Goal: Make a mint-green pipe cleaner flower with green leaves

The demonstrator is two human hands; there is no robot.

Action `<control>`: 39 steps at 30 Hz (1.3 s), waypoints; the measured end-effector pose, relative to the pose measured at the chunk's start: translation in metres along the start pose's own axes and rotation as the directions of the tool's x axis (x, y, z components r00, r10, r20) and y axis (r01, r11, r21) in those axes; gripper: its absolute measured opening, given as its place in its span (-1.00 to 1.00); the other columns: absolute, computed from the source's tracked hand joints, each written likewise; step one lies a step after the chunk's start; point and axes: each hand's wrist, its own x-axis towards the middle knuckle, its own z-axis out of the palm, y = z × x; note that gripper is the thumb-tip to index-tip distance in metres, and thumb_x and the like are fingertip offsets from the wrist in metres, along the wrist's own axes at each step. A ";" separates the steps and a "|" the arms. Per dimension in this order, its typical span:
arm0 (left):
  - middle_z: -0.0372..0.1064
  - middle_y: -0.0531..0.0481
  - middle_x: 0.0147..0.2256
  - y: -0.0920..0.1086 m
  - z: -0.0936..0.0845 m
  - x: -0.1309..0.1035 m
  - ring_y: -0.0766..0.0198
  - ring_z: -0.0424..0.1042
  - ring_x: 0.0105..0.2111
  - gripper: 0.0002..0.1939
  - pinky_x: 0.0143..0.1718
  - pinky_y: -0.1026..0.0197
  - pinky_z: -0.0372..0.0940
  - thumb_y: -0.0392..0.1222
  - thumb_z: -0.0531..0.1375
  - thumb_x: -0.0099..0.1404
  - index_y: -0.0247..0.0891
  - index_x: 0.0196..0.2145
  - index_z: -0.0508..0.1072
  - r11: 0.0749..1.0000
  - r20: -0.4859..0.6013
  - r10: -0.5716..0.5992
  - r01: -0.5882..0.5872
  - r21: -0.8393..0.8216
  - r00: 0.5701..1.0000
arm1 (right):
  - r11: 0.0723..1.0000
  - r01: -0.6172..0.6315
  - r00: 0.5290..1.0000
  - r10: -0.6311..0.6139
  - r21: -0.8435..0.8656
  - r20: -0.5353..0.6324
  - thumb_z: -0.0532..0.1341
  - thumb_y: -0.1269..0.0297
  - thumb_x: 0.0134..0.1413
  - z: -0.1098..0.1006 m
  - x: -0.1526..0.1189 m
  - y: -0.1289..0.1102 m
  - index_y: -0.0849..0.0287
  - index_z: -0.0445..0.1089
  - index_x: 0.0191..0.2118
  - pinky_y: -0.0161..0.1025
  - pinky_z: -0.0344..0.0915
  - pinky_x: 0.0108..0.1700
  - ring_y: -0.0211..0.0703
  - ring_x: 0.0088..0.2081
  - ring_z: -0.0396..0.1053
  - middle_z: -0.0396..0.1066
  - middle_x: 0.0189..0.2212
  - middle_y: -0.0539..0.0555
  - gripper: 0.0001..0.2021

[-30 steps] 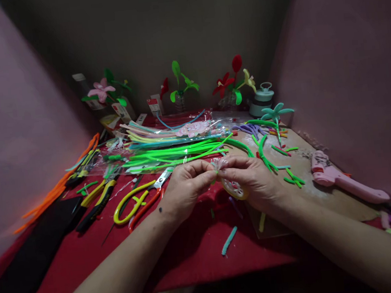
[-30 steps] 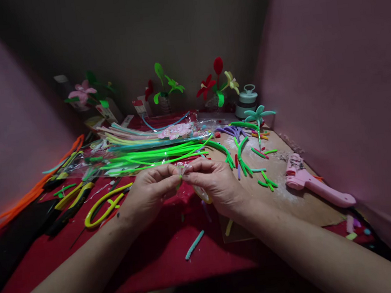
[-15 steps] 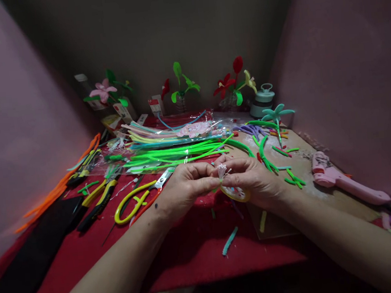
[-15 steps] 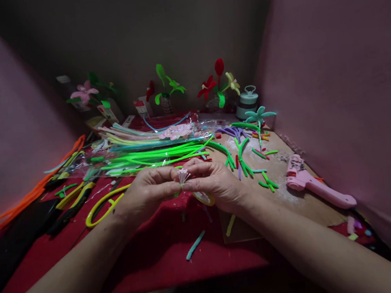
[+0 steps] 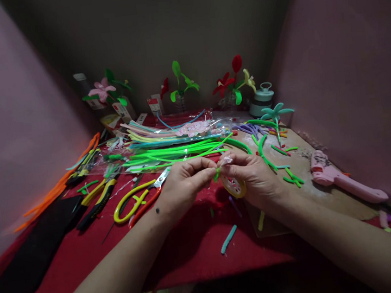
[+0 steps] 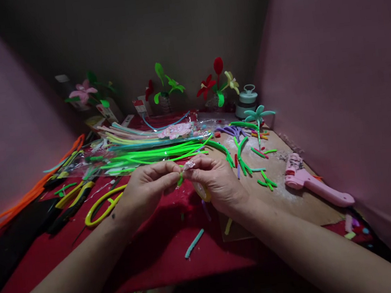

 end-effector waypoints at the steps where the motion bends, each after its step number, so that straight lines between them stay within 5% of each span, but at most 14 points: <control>1: 0.27 0.09 -0.52 0.000 0.002 -0.001 0.44 0.20 -0.52 -0.91 -0.46 0.35 0.12 -0.25 0.16 0.20 -0.31 -0.41 0.43 0.991 -0.037 0.078 -0.073 0.113 0.996 | 1.000 -0.010 0.999 0.010 0.010 -0.033 0.40 0.40 -0.33 0.001 0.000 -0.001 0.21 0.44 -0.56 -0.35 0.09 -0.46 -0.37 -0.52 0.21 0.30 -0.58 -0.08 -0.87; 5: 0.37 0.00 -0.40 -0.007 0.010 -0.005 0.36 0.32 -0.40 -0.92 -0.33 0.31 0.22 -0.31 0.18 0.19 -0.33 -0.31 0.43 0.755 -0.052 0.444 -0.342 0.560 0.895 | 0.996 -0.063 0.992 0.069 0.066 -0.103 0.39 0.41 -0.36 0.002 0.001 0.001 0.22 0.43 -0.56 -0.35 0.10 -0.48 -0.37 -0.56 0.22 0.33 -0.60 -0.07 -0.86; 8: 0.39 -0.03 -0.41 -0.015 0.013 -0.007 0.35 0.35 -0.40 -0.91 -0.35 0.31 0.24 -0.32 0.14 0.23 -0.34 -0.28 0.39 0.528 -0.005 0.616 -0.409 0.745 0.787 | 0.991 -0.088 0.985 0.102 0.100 -0.143 0.40 0.41 -0.38 0.003 0.001 0.005 0.23 0.43 -0.53 -0.32 0.17 -0.43 -0.32 -0.53 0.29 0.36 -0.58 -0.05 -0.84; 14: 0.42 -0.10 -0.39 -0.020 0.014 -0.007 0.26 0.42 -0.35 -0.91 -0.30 0.24 0.30 -0.37 0.08 0.26 -0.35 -0.26 0.35 0.190 0.164 0.693 -0.398 0.898 0.702 | 0.968 -0.124 0.975 0.160 0.218 -0.154 0.37 0.48 -0.37 0.007 -0.001 0.006 0.24 0.38 -0.55 -0.35 0.16 -0.45 -0.35 -0.55 0.27 0.36 -0.59 -0.07 -0.84; 18: 0.42 -0.12 -0.42 -0.019 0.014 -0.007 0.25 0.43 -0.37 -0.89 -0.35 0.25 0.31 -0.38 0.07 0.26 -0.39 -0.23 0.33 0.063 0.236 0.700 -0.387 0.920 0.674 | 0.954 -0.145 0.975 0.183 0.264 -0.127 0.36 0.50 -0.34 0.007 0.000 0.008 0.25 0.37 -0.53 -0.36 0.16 -0.45 -0.36 -0.55 0.28 0.37 -0.58 -0.07 -0.84; 25: 0.42 -0.14 -0.38 -0.022 0.012 -0.007 0.24 0.43 -0.32 -0.80 -0.36 0.26 0.31 -0.38 0.07 0.27 -0.42 -0.12 0.29 0.086 0.249 0.711 -0.432 0.898 0.658 | 0.873 -0.255 0.946 0.315 0.416 -0.081 0.32 0.54 -0.32 0.006 0.002 0.010 0.26 0.38 -0.50 -0.35 0.26 -0.41 -0.33 -0.54 0.34 0.41 -0.59 -0.05 -0.84; 33: 0.36 -0.05 -0.47 -0.019 0.011 -0.005 0.29 0.38 -0.44 -0.93 -0.41 0.28 0.26 -0.34 0.07 0.27 -0.36 -0.31 0.35 0.107 0.205 0.693 -0.380 0.919 0.691 | 0.894 -0.266 0.947 0.312 0.362 -0.076 0.36 0.50 -0.37 0.004 0.003 0.012 0.26 0.38 -0.52 -0.35 0.25 -0.43 -0.34 -0.56 0.31 0.40 -0.60 -0.05 -0.83; 36: 0.36 -0.01 -0.47 -0.018 0.011 -0.005 0.34 0.37 -0.46 -0.92 -0.43 0.32 0.23 -0.32 0.07 0.27 -0.33 -0.33 0.36 0.236 0.120 0.687 -0.377 0.896 0.716 | 0.934 -0.209 0.966 0.243 0.290 -0.085 0.38 0.49 -0.39 0.007 0.000 0.008 0.24 0.42 -0.53 -0.35 0.22 -0.43 -0.33 -0.55 0.31 0.40 -0.59 -0.04 -0.83; 39: 0.39 0.02 -0.46 -0.015 0.011 -0.006 0.38 0.37 -0.47 -0.93 -0.41 0.34 0.24 -0.29 0.09 0.26 -0.29 -0.35 0.37 0.531 -0.051 0.598 -0.348 0.773 0.800 | 0.960 -0.189 0.976 0.207 0.205 -0.073 0.39 0.45 -0.41 0.011 -0.003 0.002 0.23 0.45 -0.53 -0.34 0.18 -0.46 -0.32 -0.55 0.31 0.41 -0.60 -0.04 -0.84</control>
